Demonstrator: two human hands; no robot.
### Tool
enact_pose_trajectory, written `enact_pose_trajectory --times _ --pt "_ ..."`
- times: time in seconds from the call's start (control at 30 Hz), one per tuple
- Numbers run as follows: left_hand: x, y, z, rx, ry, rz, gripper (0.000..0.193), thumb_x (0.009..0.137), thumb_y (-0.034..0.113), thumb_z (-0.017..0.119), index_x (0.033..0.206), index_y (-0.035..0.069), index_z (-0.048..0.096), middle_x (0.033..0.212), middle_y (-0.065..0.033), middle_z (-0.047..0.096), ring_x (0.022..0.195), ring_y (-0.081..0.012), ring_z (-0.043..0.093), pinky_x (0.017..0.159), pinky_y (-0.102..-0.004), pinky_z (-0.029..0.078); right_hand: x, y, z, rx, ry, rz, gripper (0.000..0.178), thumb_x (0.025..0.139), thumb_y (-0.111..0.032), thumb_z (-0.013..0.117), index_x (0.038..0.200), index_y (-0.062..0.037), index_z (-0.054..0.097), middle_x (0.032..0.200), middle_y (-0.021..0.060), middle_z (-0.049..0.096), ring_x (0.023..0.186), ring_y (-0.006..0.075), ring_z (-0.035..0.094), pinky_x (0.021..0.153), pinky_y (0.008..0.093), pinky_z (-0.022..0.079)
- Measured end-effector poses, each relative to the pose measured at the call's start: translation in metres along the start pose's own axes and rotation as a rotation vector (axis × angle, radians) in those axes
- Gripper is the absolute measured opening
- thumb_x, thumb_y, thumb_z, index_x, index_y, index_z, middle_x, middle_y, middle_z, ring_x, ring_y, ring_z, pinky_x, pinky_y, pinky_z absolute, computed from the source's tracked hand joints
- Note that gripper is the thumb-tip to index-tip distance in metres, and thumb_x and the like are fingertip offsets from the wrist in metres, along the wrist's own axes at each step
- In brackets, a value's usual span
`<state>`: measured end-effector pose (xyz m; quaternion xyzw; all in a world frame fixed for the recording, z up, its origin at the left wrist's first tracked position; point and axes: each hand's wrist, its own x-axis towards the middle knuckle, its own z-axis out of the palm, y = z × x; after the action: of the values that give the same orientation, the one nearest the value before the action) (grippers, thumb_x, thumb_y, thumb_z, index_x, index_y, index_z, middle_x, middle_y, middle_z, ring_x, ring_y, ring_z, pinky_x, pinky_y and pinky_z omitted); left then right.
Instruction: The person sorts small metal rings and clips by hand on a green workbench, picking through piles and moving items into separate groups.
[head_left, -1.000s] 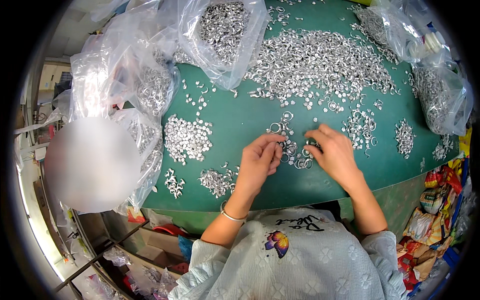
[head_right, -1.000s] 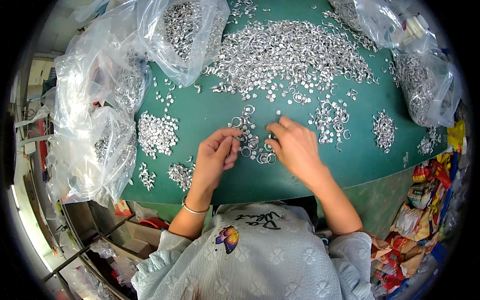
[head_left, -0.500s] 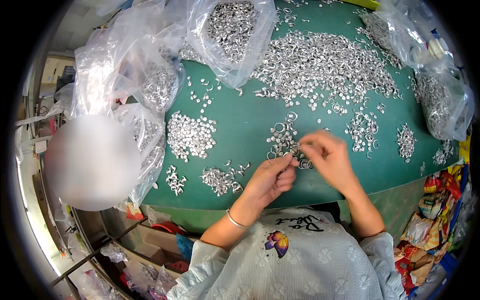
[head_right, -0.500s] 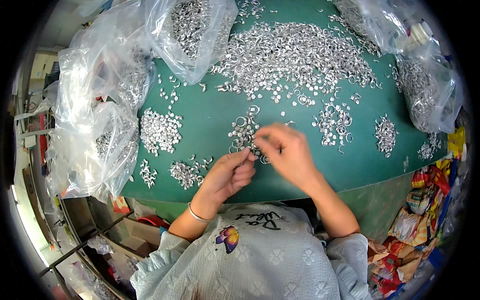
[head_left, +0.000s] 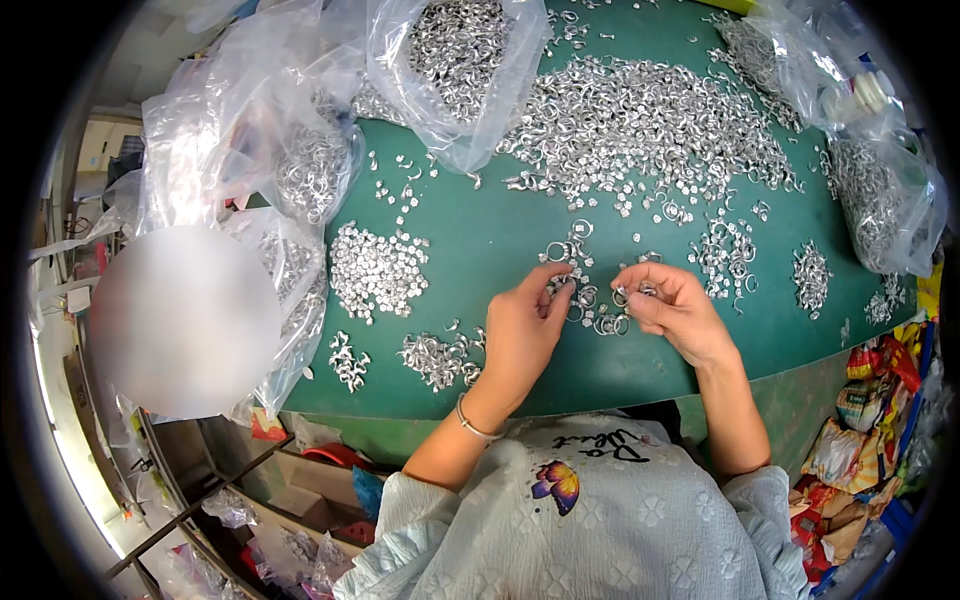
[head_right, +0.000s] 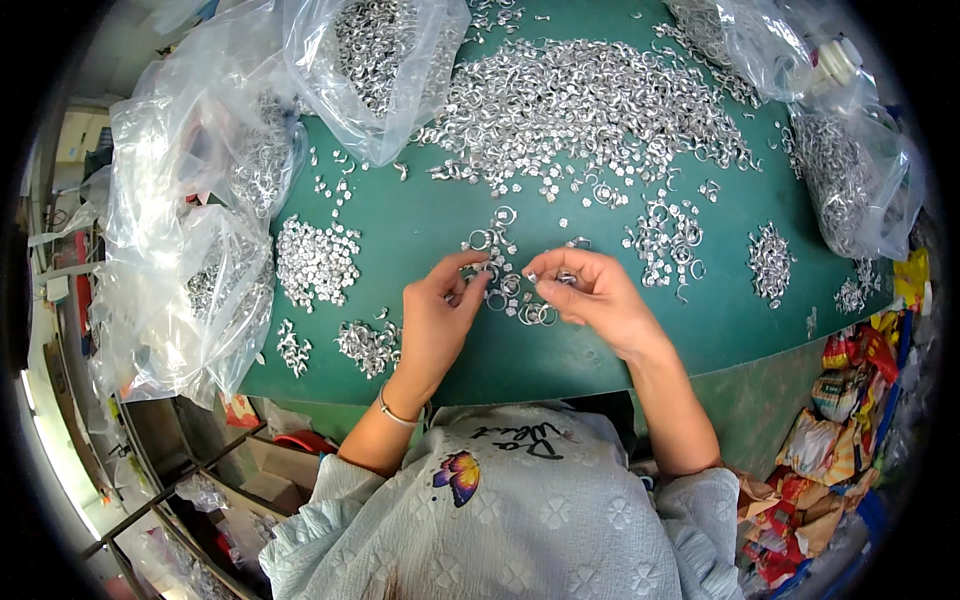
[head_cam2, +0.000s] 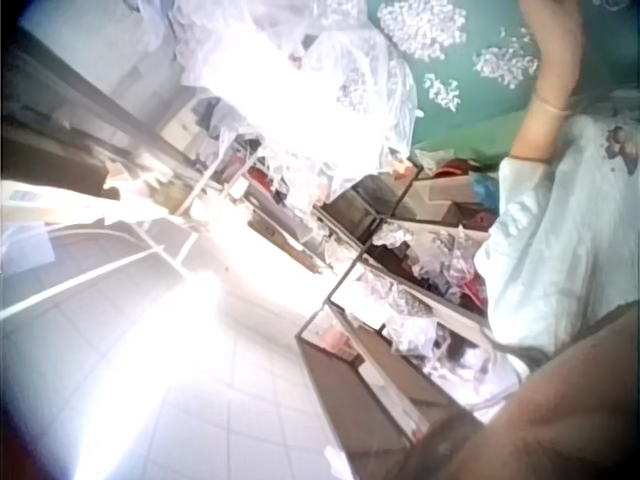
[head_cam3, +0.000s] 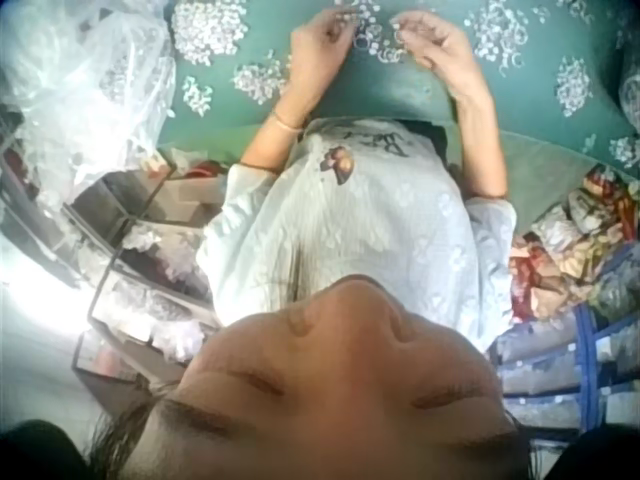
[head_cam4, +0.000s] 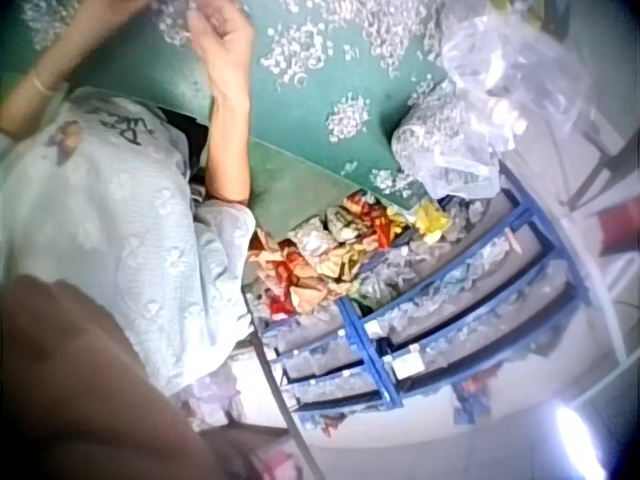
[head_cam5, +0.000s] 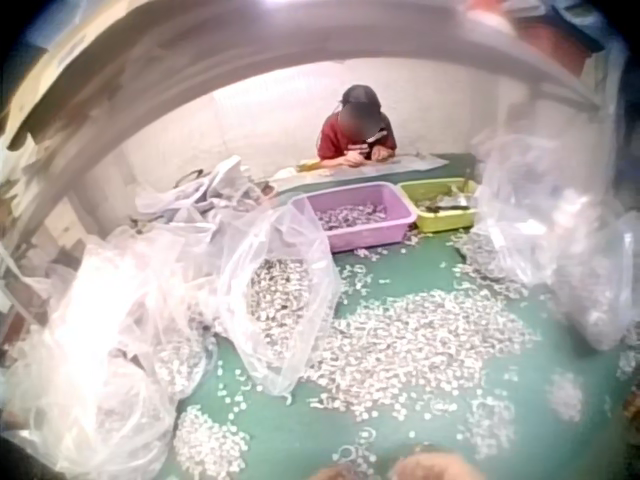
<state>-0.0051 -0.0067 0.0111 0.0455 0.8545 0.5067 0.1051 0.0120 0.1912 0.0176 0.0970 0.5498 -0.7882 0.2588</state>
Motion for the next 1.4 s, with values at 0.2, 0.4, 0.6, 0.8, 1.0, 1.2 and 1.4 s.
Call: enact_pose_trajectory --times 0.2,0.4,0.6,0.8,1.0,1.2,1.4 --pt "-0.002 0.009 0.002 -0.908 -0.234 -0.462 0.024 0.092 0.023 0.052 0.095 0.0 0.06 0.061 0.0021 0.046 0.047 -0.0065 0.036 0.041 -0.0232 0.026 -0.005 0.007 0.012 -0.254 0.066 -0.238 0.024 0.08 -0.008 0.066 0.103 -0.005 0.062 0.069 -0.0047 0.047 0.056 0.0023 0.036 0.047 0.0214 0.028" --pt "-0.013 0.0 0.005 -1.383 -0.395 -0.851 0.035 0.097 0.03 0.041 0.099 -0.002 0.057 0.07 -0.0033 0.052 0.052 -0.0088 0.04 0.043 -0.0204 0.03 -0.01 -0.008 0.032 -0.684 0.166 -0.394 0.026 0.075 -0.005 0.067 0.101 -0.004 0.062 0.063 0.0028 0.041 0.055 0.011 0.037 0.049 0.0262 0.033" --pt "-0.015 0.001 -0.001 -1.716 -0.418 -0.704 0.048 0.098 0.029 0.032 0.127 -0.009 0.039 0.125 -0.0248 0.048 0.116 -0.0335 0.048 0.095 -0.0388 0.043 0.006 0.01 0.024 -1.16 0.374 -0.574 0.026 0.071 0.0 0.064 0.096 -0.0075 0.064 0.07 0.0065 0.05 0.056 0.0251 0.053 0.051 0.0364 0.042" --pt "-0.016 0.011 -0.008 -1.855 -0.486 -0.535 0.051 0.097 0.024 0.03 0.136 -0.009 0.023 0.142 -0.0277 0.022 0.134 -0.0379 0.022 0.11 -0.0459 0.021 0.009 0.013 0.021 -1.177 0.324 -0.53 0.026 0.071 0.003 0.061 0.095 -0.0073 0.063 0.073 0.0068 0.052 0.061 0.0261 0.055 0.052 0.0372 0.042" --pt "-0.018 0.012 -0.011 -1.815 -0.514 -0.461 0.057 0.086 0.012 0.037 0.136 -0.011 0.022 0.143 -0.0265 0.021 0.135 -0.0353 0.022 0.112 -0.0448 0.015 -0.011 -0.012 0.039 -0.695 0.408 -0.622 0.015 0.076 0.004 0.061 0.089 -0.0028 0.063 0.063 0.0022 0.041 0.052 0.0092 0.035 0.046 0.0225 0.028" --pt "-0.021 0.014 -0.007 -1.991 -0.515 -0.331 0.059 0.083 0.015 0.041 0.134 -0.011 0.026 0.144 -0.0304 0.014 0.136 -0.039 0.012 0.112 -0.0478 0.008 -0.023 -0.021 0.05 -0.905 0.195 -0.637 0.017 0.072 -0.001 0.068 0.087 -0.0052 0.064 0.071 0.0055 0.055 0.057 0.0175 0.053 0.05 0.0287 0.041" --pt "-0.023 0.027 -0.009 -2.14 -0.374 -0.553 0.057 0.086 0.015 0.041 0.136 -0.008 0.025 0.144 -0.0298 0.015 0.137 -0.0382 0.012 0.111 -0.0469 0.015 -0.027 -0.021 0.05 -0.968 0.172 -0.624 0.018 0.069 -0.006 0.071 0.086 -0.0064 0.064 0.076 0.0051 0.058 0.061 0.0216 0.057 0.053 0.0324 0.045"
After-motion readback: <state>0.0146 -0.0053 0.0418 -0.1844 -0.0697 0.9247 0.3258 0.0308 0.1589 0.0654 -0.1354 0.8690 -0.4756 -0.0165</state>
